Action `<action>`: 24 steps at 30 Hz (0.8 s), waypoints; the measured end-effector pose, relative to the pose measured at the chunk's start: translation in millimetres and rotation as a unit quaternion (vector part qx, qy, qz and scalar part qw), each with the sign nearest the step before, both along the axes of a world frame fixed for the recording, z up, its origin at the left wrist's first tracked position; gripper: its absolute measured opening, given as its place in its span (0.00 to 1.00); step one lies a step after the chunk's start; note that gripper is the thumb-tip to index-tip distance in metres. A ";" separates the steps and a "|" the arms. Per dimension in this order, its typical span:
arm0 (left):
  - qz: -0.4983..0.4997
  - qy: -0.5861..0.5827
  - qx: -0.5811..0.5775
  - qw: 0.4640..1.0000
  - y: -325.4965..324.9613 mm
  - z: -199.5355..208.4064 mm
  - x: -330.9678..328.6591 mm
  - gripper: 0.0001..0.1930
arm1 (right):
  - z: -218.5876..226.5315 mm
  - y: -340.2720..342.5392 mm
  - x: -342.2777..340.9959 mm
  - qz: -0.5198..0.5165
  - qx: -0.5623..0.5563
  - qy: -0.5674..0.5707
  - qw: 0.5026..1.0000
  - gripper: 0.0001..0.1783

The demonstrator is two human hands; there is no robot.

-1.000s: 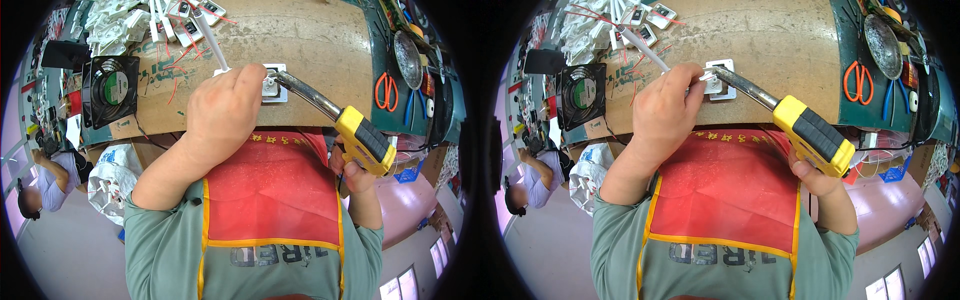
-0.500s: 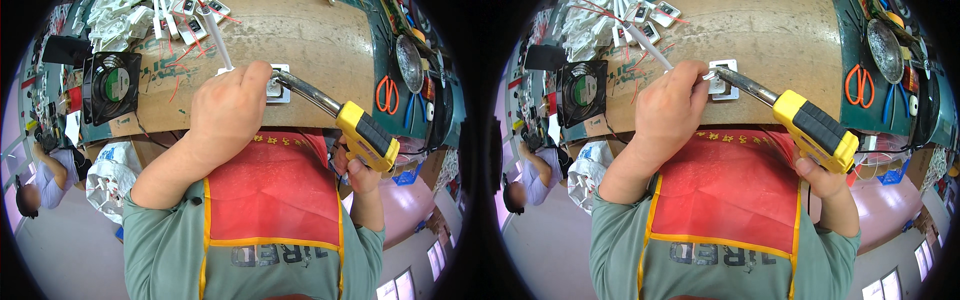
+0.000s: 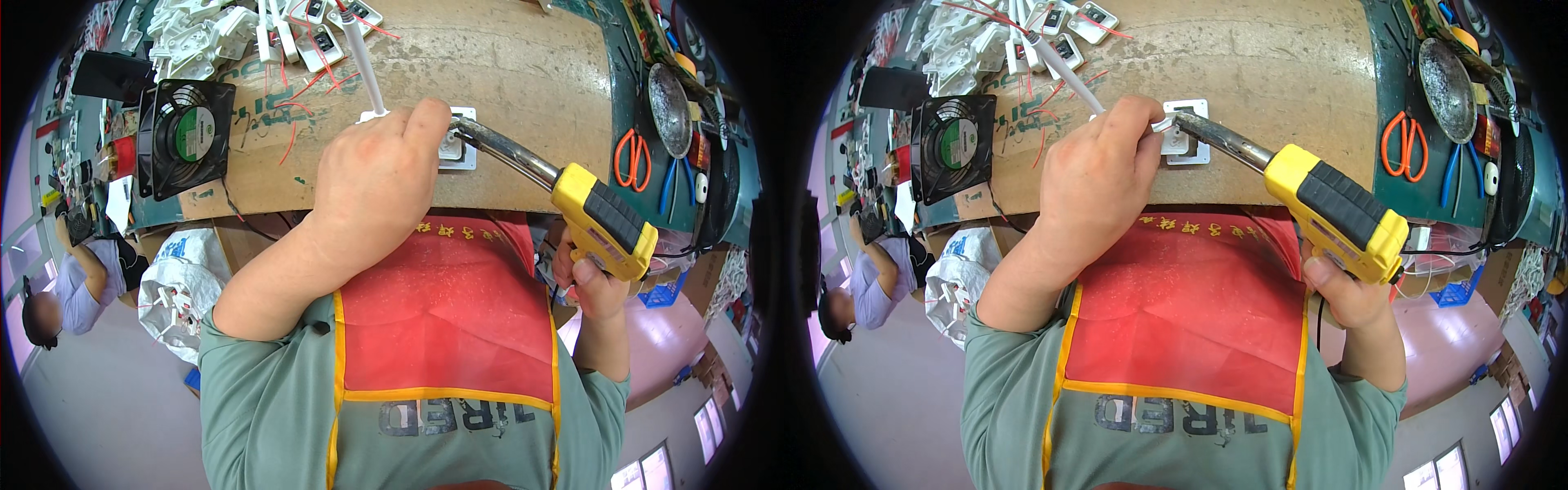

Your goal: Soldering wires to small white electronic components on a factory assembly line.

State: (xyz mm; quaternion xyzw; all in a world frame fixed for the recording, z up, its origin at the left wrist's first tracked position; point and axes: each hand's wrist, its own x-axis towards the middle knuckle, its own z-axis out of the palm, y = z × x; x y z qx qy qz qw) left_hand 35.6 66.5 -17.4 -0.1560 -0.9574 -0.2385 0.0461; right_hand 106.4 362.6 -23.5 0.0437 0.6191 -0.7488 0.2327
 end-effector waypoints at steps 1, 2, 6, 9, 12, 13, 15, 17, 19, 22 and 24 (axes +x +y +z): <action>-0.001 -0.002 0.000 1.000 0.4 0.1 -0.2 0.09 | 2.5 -4.3 -0.4 -0.001 0.000 0.000 1.000 0.30; -0.001 -0.002 0.000 1.000 0.7 0.0 -0.4 0.09 | 6.1 -11.1 -1.1 -0.026 0.035 0.001 0.999 0.32; 0.000 -0.003 0.001 1.000 0.0 0.2 -0.4 0.09 | 8.5 -14.0 -2.5 -0.044 0.068 -0.004 0.997 0.39; 0.001 -0.008 0.000 1.000 0.3 0.8 -0.4 0.09 | 6.9 -13.4 -2.1 -0.043 0.061 0.008 0.997 0.38; 0.002 -0.012 -0.004 1.000 0.2 1.1 -0.6 0.08 | 10.3 -12.7 -4.2 -0.042 0.062 0.000 0.997 0.38; 0.002 -0.013 -0.006 1.000 0.4 1.2 -0.4 0.08 | 10.4 -12.7 -4.6 -0.042 0.062 0.000 0.997 0.38; 0.002 -0.015 -0.007 1.000 0.9 1.5 -0.3 0.08 | 10.4 -13.6 -5.8 -0.053 0.068 -0.001 0.996 0.38; 0.001 -0.016 -0.008 1.000 1.2 1.7 -0.3 0.08 | 11.5 -14.5 -7.1 -0.053 0.066 0.002 0.996 0.38; 0.001 -0.018 -0.005 1.000 0.5 1.6 0.1 0.09 | 11.0 -14.2 -6.7 -0.052 0.064 0.006 0.997 0.38; -0.003 -0.016 -0.004 1.000 1.1 1.6 -0.6 0.09 | 9.0 -11.3 -4.7 -0.050 0.072 -0.005 0.996 0.38; -0.003 -0.016 -0.005 1.000 1.2 1.2 -0.5 0.09 | 11.4 -11.6 -6.6 -0.038 0.067 -0.015 0.997 0.37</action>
